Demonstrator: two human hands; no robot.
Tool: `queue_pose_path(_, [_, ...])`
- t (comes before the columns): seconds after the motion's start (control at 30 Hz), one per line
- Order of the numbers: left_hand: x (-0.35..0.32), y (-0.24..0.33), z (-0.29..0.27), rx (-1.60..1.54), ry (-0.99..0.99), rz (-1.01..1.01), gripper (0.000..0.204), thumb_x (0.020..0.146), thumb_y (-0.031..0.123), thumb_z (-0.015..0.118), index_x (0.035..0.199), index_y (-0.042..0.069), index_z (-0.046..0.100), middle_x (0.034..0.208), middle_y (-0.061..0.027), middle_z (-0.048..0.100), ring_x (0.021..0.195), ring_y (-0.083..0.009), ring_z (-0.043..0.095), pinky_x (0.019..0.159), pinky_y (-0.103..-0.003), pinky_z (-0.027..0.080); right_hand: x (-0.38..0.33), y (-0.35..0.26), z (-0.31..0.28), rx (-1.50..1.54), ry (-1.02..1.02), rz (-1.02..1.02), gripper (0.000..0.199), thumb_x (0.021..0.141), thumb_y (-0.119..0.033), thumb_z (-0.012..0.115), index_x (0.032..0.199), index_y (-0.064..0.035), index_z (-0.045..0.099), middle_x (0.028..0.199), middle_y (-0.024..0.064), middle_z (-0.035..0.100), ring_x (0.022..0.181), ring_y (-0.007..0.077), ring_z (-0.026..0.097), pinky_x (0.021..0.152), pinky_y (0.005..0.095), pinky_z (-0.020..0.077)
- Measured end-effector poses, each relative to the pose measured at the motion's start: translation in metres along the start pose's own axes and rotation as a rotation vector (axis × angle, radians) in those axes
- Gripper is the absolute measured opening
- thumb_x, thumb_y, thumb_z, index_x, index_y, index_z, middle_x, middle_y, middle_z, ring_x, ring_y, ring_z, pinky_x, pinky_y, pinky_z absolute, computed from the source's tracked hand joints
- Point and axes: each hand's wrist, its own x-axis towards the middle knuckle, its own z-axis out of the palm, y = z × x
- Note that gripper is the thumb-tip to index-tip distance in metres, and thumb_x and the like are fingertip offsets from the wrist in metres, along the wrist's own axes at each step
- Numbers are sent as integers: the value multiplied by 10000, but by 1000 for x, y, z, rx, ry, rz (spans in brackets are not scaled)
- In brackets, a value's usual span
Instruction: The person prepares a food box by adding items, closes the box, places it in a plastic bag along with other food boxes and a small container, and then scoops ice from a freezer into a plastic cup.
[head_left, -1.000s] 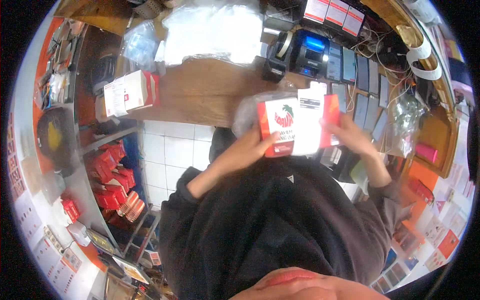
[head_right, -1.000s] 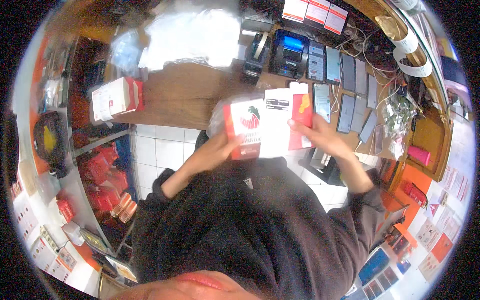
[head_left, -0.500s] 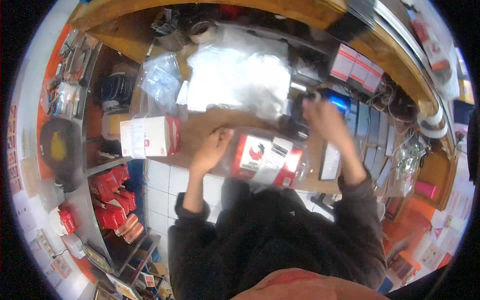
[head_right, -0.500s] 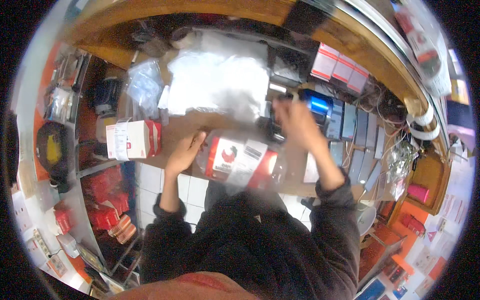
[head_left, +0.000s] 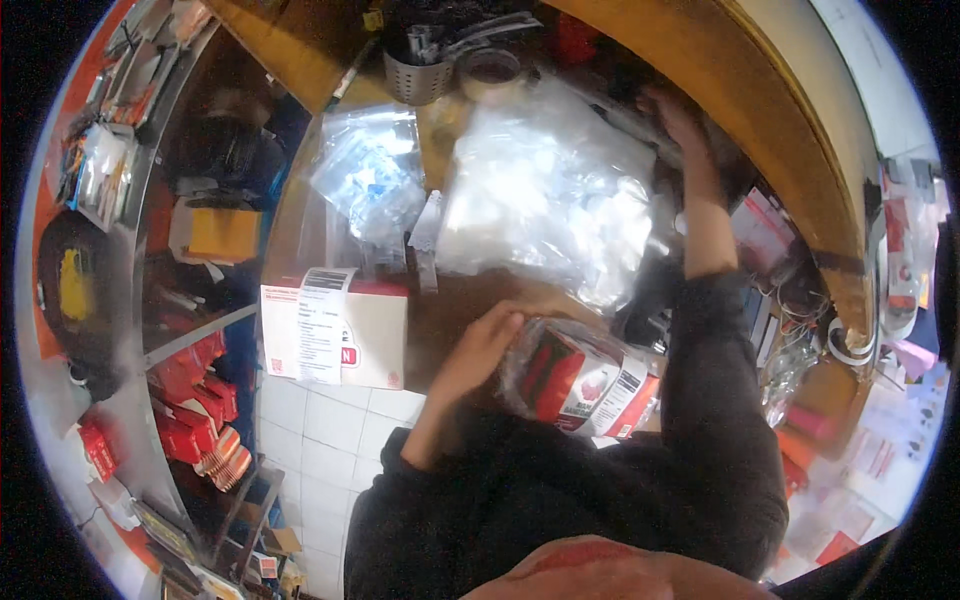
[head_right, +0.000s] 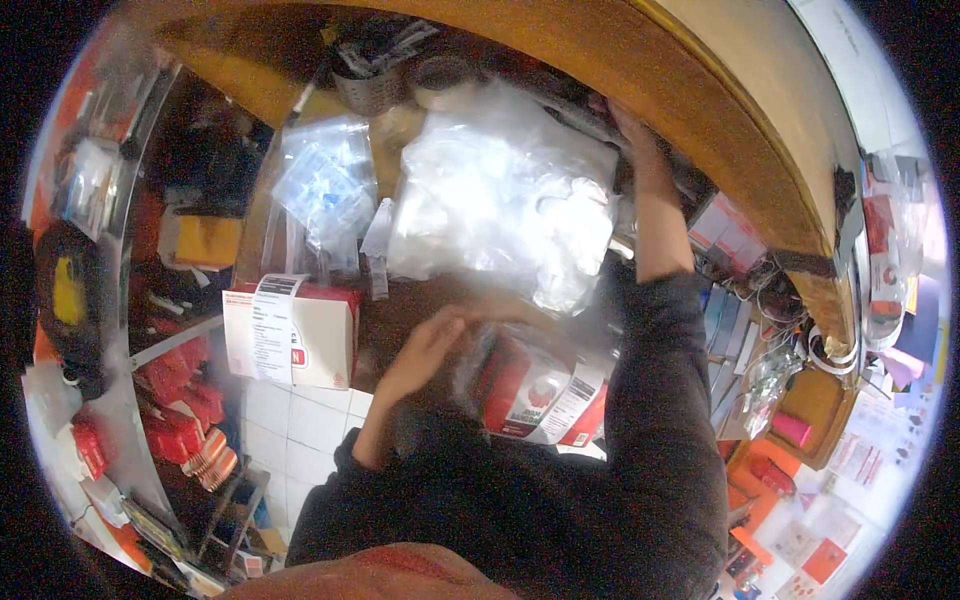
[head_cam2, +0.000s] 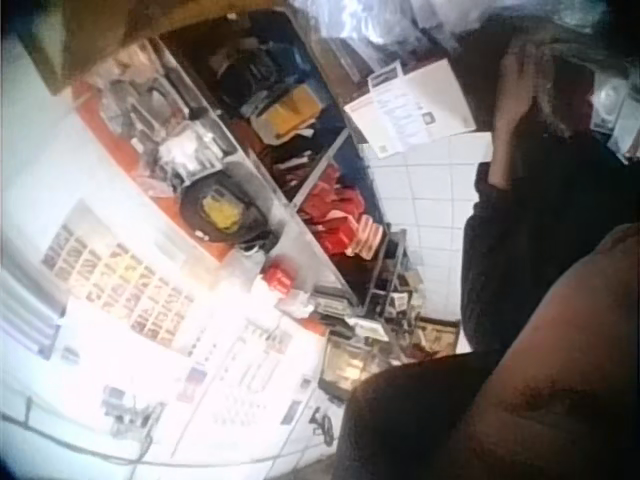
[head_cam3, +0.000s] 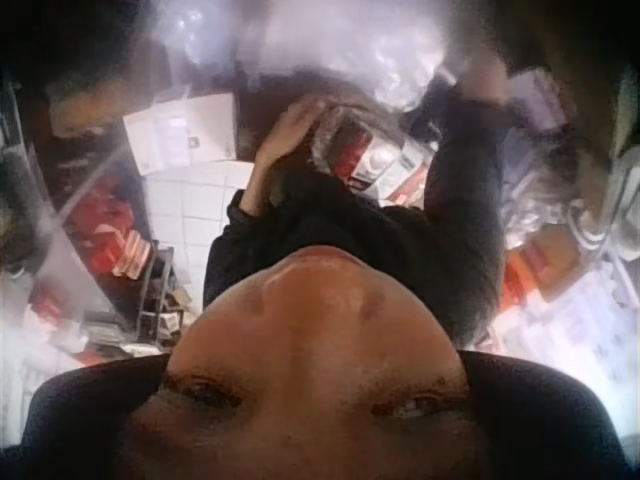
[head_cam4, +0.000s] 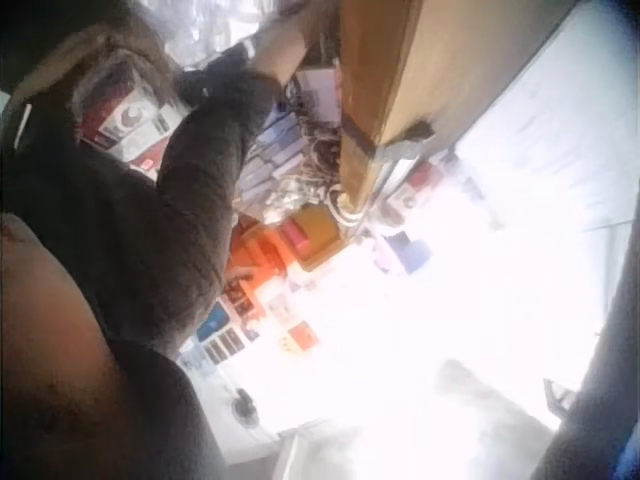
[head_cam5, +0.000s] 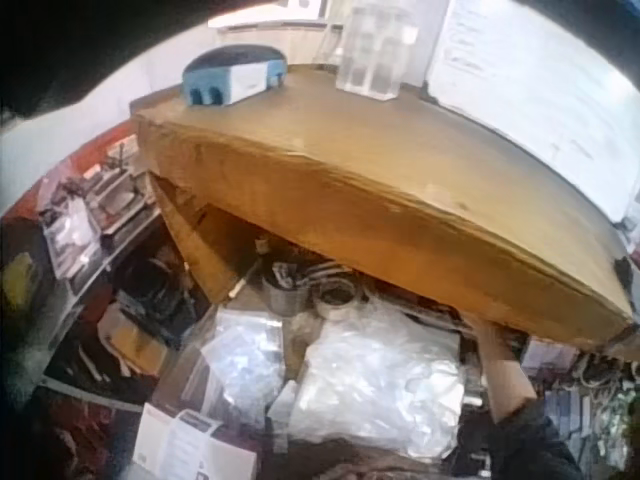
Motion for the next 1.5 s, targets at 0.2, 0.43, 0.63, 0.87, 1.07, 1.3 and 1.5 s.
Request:
queue_pose_path(0.2, [34,26,-25,-154,228,94,293,924,200,492,1187,71,510,862,-59,581,804,-121,543,743,-260,445,-100,-119,-10,262,-279,270,243,855,-88,573,1070,5,509,886,87,583,709,167,545,597,260,455])
queue_pose_path(0.43, [119,95,20,-578,461,475,404,906,158,536,1268,38,406,1098,-137,561,953,-179,546,857,-309,446,-171,-178,17,611,-479,444,397,856,18,504,1241,-10,409,974,46,543,625,71,451,520,200,347])
queue_pose_path(0.63, [148,66,9,-109,436,608,320,952,267,423,993,-3,591,873,-93,645,845,-140,561,778,-260,423,-193,-158,-12,570,34,600,218,855,-48,495,1073,-48,480,769,7,509,573,59,398,473,208,320])
queue_pose_path(0.87, [184,111,60,-69,220,333,398,931,317,434,1049,-43,559,976,-140,626,851,-191,554,777,-321,420,-264,-139,-82,490,71,726,279,886,-177,525,1113,-17,489,817,36,555,611,91,491,536,235,409])
queue_pose_path(1.07, [287,70,42,-95,-211,385,350,901,313,504,1090,19,527,1192,-115,489,1055,-222,476,916,-382,371,-300,-139,-60,380,-70,352,244,895,-91,536,1116,-3,480,855,15,547,789,78,518,705,216,435])
queue_pose_path(1.3, [131,-25,47,976,-834,-35,359,770,380,616,948,72,660,1012,-148,628,823,-318,615,729,-396,464,-318,-138,-34,289,-355,226,219,824,-115,651,954,12,529,808,50,587,793,107,586,711,261,482])
queue_pose_path(1.5, [124,-34,57,1084,-598,240,363,809,340,593,999,30,589,915,-199,626,821,-338,613,741,-391,477,-313,-138,-13,-153,-917,13,205,807,-106,579,976,9,586,845,220,609,831,306,617,704,389,478])
